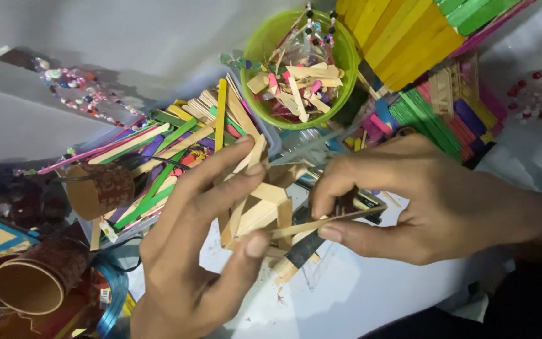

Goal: Assembling a small structure by gluing wooden popsicle sticks together, trimming them with scissors, and sanding the edges.

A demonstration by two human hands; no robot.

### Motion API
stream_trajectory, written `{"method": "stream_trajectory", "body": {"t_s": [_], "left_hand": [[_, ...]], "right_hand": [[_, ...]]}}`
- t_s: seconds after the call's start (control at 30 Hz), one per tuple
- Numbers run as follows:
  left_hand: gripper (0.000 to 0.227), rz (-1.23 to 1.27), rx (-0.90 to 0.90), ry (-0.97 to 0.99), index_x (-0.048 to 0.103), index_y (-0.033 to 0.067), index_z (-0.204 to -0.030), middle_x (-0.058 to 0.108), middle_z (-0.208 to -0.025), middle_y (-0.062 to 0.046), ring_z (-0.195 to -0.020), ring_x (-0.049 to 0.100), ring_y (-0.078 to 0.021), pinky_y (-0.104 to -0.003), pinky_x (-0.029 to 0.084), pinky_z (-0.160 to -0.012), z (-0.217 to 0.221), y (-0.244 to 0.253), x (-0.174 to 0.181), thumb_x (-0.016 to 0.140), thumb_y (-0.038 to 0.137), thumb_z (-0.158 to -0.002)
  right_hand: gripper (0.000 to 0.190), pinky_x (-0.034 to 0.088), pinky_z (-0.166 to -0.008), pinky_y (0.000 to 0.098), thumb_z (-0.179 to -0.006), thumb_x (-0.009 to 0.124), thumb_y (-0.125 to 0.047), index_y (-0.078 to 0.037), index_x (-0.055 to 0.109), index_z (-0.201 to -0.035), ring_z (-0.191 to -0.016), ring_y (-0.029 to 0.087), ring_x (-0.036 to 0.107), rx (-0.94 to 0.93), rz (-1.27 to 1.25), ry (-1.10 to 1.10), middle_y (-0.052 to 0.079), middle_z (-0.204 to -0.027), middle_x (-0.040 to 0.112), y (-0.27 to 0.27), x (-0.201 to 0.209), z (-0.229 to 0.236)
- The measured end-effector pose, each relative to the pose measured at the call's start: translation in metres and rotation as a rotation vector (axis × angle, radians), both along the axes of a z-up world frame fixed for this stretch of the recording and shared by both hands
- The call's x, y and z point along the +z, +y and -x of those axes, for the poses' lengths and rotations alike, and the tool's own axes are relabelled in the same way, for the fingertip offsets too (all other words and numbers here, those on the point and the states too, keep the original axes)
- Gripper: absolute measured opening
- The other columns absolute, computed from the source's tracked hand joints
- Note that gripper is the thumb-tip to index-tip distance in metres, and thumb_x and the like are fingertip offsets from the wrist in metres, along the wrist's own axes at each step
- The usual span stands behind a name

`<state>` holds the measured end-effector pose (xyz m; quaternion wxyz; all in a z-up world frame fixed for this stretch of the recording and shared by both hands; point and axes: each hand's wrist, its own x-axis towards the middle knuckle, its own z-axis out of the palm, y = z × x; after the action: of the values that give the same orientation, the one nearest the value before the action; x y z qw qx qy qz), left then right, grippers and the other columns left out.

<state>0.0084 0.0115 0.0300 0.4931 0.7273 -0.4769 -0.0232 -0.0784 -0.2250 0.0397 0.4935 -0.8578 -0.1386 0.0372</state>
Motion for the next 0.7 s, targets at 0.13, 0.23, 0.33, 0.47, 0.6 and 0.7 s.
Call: {"method": "stream_trajectory", "body": {"t_s": [0.13, 0.23, 0.33, 0.47, 0.6, 0.7], "left_hand": [[0.039, -0.025, 0.004, 0.038, 0.054, -0.0064, -0.128, 0.059, -0.140, -0.038, -0.137, 0.065, -0.0454, -0.046, 0.058, -0.111, 0.002, 0.001, -0.003, 0.046, 0.023, -0.103], [0.056, -0.073, -0.014, 0.056, 0.051, 0.0030, -0.138, 0.051, -0.151, -0.031, -0.143, 0.062, -0.0404, -0.046, 0.053, -0.118, 0.003, 0.001, -0.007, 0.063, 0.037, -0.096], [0.042, -0.060, -0.050, 0.086, 0.051, -0.0003, -0.135, 0.055, -0.148, -0.033, -0.139, 0.064, -0.0400, -0.044, 0.053, -0.115, 0.006, -0.002, -0.004, 0.053, 0.026, -0.103], [0.044, -0.046, -0.045, 0.100, 0.054, -0.0058, -0.133, 0.056, -0.146, -0.035, -0.140, 0.062, -0.0449, -0.048, 0.055, -0.117, 0.011, -0.005, -0.001, 0.033, 0.024, -0.109], [0.048, -0.029, -0.012, 0.102, 0.054, -0.0077, -0.132, 0.058, -0.142, -0.037, -0.137, 0.063, -0.0469, -0.051, 0.054, -0.116, 0.013, -0.006, -0.006, 0.027, 0.025, -0.110], [0.050, -0.028, 0.036, 0.051, 0.054, -0.0061, -0.133, 0.055, -0.146, -0.037, -0.136, 0.065, -0.0430, -0.046, 0.055, -0.114, 0.015, -0.003, -0.007, 0.028, 0.030, -0.110]], "right_hand": [[0.014, 0.052, -0.055, 0.0261, -0.092, 0.069, -0.025, -0.013, 0.072, -0.097, -0.060, 0.008, 0.065, -0.011, -0.008, -0.013, -0.005, -0.077, 0.072, 0.002, 0.002, -0.001], [0.012, 0.054, -0.056, 0.0244, -0.092, 0.070, -0.024, -0.013, 0.073, -0.097, -0.062, 0.008, 0.065, 0.007, -0.081, 0.044, -0.004, -0.077, 0.071, 0.003, 0.000, 0.001], [0.016, 0.059, -0.063, 0.0230, -0.091, 0.072, -0.032, -0.016, 0.071, -0.094, -0.068, 0.006, 0.072, 0.034, -0.015, 0.088, -0.008, -0.083, 0.076, 0.001, -0.002, 0.003], [0.017, 0.052, -0.062, 0.0236, -0.092, 0.073, -0.032, -0.017, 0.066, -0.088, -0.066, 0.007, 0.066, 0.076, -0.063, 0.112, -0.009, -0.078, 0.070, -0.002, 0.000, 0.001], [0.020, 0.045, -0.059, 0.0244, -0.093, 0.074, -0.023, -0.014, 0.061, -0.082, -0.060, 0.008, 0.058, 0.150, -0.147, 0.058, -0.005, -0.069, 0.062, -0.005, 0.000, -0.002], [0.019, 0.051, -0.063, 0.0244, -0.090, 0.078, -0.025, -0.016, 0.062, -0.084, -0.066, 0.007, 0.064, 0.076, -0.090, 0.056, -0.007, -0.075, 0.067, -0.003, 0.000, 0.002]]}}
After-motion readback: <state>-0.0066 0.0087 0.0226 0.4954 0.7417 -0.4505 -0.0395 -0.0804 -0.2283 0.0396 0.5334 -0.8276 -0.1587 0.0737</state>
